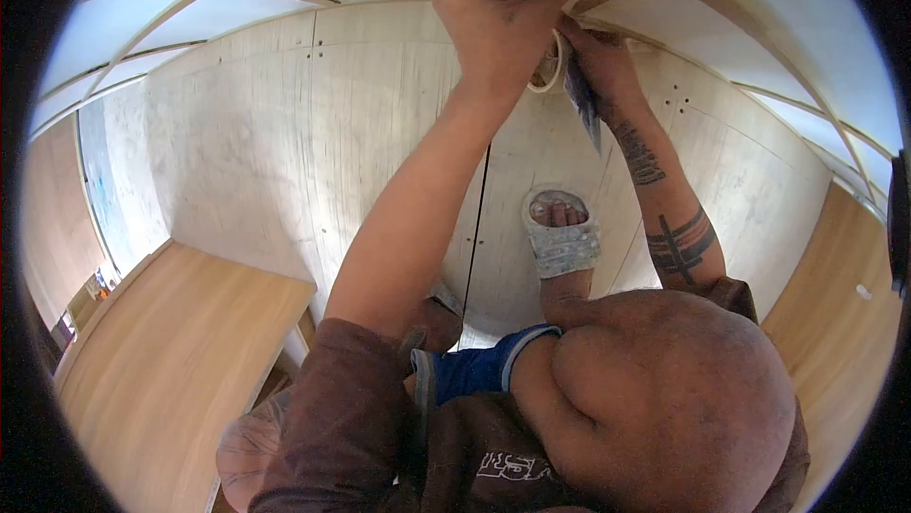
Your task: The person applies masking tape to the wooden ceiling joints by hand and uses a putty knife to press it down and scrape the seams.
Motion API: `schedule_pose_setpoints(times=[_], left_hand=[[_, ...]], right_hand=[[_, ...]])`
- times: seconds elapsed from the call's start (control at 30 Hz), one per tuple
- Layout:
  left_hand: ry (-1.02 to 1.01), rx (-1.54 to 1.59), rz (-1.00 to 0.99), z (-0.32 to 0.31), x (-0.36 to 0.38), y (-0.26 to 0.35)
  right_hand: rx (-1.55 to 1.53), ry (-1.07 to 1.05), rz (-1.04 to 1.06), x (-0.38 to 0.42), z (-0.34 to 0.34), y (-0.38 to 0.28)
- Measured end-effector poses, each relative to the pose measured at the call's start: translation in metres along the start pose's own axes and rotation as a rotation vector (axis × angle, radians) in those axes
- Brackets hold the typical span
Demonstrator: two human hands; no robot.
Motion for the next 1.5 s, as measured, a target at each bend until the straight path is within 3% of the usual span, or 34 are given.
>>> schedule_pose_setpoints(times=[0.3,0.73,0.97,1.03,1.13,1.37,1.5], left_hand=[[-0.036,-0.198,-0.021,0.002,0.011,-0.033],[-0.112,-0.231,0.017,-0.001,0.017,-0.060],[-0.097,-0.279,-0.028,-0.002,0.018,-0.068],[-0.094,-0.270,-0.034,-0.002,0.019,-0.071],[-0.096,-0.311,-0.030,-0.004,0.020,-0.077],[-0.100,-0.337,-0.137,-0.002,0.020,-0.079],[-0.103,-0.342,-0.138,-0.005,0.018,-0.078]], right_hand=[[-0.114,-0.057,-0.113,-0.008,-0.006,0.003],[-0.113,-0.193,-0.257,-0.010,0.003,0.000],[-0.108,-0.165,-0.158,-0.005,0.001,0.006],[-0.136,-0.045,-0.088,0.009,-0.003,0.000],[-0.075,-0.116,-0.254,0.035,0.001,-0.012],[0.081,-0.113,-0.070,0.059,0.002,0.004],[0.235,-0.153,-0.101,0.045,0.008,-0.015]])
Point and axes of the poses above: each hand's wrist, its own x-axis away from the middle knuckle, its own z-axis out of the back of the hand, y = z × x, the point moved 1 cm from there along -x, towards the middle knuckle, and after that the axes turned 6 degrees about x, right-handed, at the moved point
